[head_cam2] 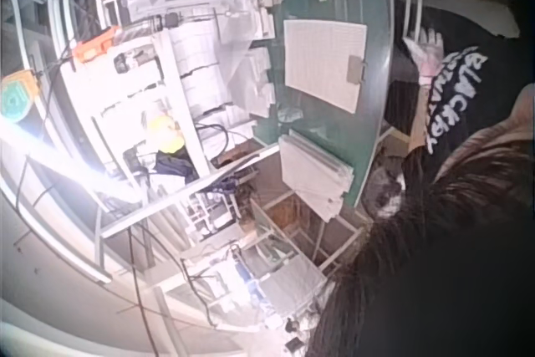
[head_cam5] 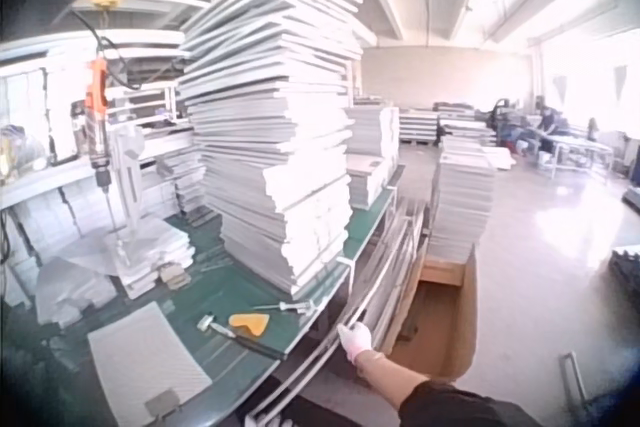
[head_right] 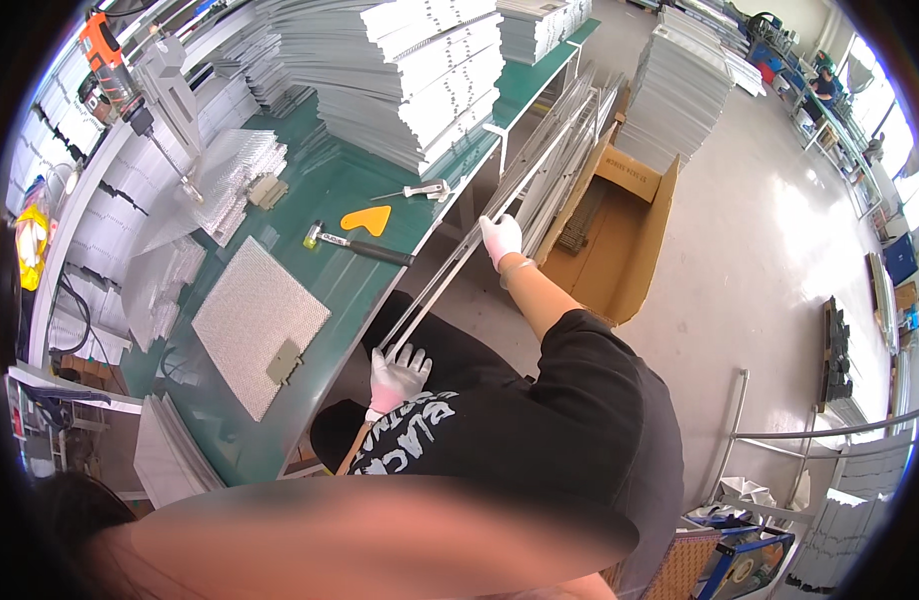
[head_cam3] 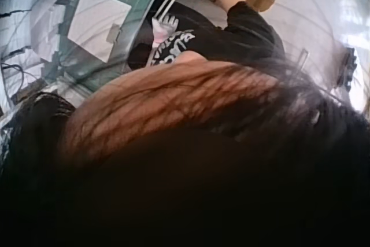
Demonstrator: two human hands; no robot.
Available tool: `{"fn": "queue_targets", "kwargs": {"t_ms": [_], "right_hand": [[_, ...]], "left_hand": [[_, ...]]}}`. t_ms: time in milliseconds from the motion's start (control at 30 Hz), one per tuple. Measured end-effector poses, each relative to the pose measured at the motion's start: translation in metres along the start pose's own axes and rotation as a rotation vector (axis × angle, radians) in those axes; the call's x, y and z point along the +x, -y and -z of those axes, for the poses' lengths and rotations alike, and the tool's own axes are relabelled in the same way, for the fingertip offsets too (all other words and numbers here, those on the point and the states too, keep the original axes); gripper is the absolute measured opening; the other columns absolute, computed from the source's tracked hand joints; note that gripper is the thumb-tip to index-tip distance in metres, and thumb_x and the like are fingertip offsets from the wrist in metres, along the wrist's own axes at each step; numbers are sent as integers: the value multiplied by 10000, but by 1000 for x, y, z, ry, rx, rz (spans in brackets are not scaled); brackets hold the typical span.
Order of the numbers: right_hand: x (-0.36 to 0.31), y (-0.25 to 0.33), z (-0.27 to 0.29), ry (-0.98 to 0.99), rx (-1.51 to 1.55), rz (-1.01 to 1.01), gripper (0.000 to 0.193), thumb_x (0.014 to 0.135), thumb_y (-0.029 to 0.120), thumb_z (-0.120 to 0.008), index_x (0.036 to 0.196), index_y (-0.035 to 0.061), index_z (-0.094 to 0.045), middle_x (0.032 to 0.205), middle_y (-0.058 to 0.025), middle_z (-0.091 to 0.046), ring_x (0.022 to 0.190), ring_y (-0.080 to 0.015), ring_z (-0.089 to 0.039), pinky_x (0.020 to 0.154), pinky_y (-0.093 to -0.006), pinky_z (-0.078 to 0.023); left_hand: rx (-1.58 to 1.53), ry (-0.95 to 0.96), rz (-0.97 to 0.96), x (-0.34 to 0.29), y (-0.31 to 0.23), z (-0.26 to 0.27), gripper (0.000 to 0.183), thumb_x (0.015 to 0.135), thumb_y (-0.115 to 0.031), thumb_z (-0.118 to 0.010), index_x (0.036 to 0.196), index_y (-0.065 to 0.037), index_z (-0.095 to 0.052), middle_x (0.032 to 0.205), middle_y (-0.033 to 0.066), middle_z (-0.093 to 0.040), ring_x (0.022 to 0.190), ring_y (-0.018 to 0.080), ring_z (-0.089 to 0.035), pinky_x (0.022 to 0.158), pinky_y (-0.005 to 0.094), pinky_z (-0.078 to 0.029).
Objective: Assembling and securing metal mesh filters using a rubber mallet and electric screwdriver.
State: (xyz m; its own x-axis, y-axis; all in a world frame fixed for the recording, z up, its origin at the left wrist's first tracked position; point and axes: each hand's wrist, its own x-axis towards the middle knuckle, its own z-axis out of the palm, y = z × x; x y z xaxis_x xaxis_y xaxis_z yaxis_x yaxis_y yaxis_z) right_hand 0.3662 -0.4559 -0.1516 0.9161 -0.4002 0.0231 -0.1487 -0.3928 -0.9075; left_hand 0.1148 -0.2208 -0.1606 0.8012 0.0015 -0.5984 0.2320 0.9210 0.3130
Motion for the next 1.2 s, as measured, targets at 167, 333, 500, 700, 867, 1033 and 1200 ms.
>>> {"fn": "queue_targets", "kwargs": {"t_ms": [167,333,500,700,867,1033,1200], "right_hand": [[-9,39,10,172,765,-197,103,886,100,-606,970,43,-594,758,-52,-601,626,-179,-591,556,-307,-492],[1,58,61,327,1169,-205,131,902,164,-613,966,51,-604,817,-66,-615,754,-203,-607,707,-333,-510],[-1,126,120,244,1417,-215,194,947,232,-595,1014,50,-602,851,-24,-574,791,-172,-548,750,-325,-470],[-49,223,131,629,1661,57,166,974,232,-583,978,66,-570,760,22,-478,658,-111,-452,650,-281,-420],[-135,294,93,1087,1688,75,225,997,258,-547,823,128,-488,727,56,-435,594,-71,-397,576,-261,-365],[-186,302,-26,1180,1261,-93,232,1001,291,-550,944,66,-550,812,-40,-570,671,-150,-551,642,-306,-504],[-173,228,-162,1134,1067,-83,251,986,284,-553,839,85,-595,699,-55,-597,632,-175,-579,597,-325,-476]], "left_hand": [[-111,149,74,-35,-22,-2,573,1025,-501,-400,1415,-80,-402,1495,165,-418,1366,374,-388,1160,525,-278],[560,417,-772,-132,-105,15,364,1032,-306,-458,1005,7,-643,1173,213,-644,1081,356,-631,1072,556,-405],[702,494,-1422,-257,-210,37,578,1056,-415,-296,559,-131,-379,479,53,-466,487,228,-444,869,464,-439],[1003,-147,-1172,-309,-204,27,905,975,-723,-199,729,50,-600,422,72,-464,349,138,-403,431,236,-383],[840,-4,-1128,-288,-189,31,914,997,-687,-157,729,65,-603,397,21,-403,330,119,-361,424,255,-392],[833,-275,-1189,-243,-169,15,691,1064,-530,-266,844,0,-650,458,-22,-406,405,104,-403,536,251,-463],[910,-444,-1293,-207,-158,38,388,1061,-246,-436,1299,50,-518,921,74,-648,791,128,-578,790,275,-487]]}}
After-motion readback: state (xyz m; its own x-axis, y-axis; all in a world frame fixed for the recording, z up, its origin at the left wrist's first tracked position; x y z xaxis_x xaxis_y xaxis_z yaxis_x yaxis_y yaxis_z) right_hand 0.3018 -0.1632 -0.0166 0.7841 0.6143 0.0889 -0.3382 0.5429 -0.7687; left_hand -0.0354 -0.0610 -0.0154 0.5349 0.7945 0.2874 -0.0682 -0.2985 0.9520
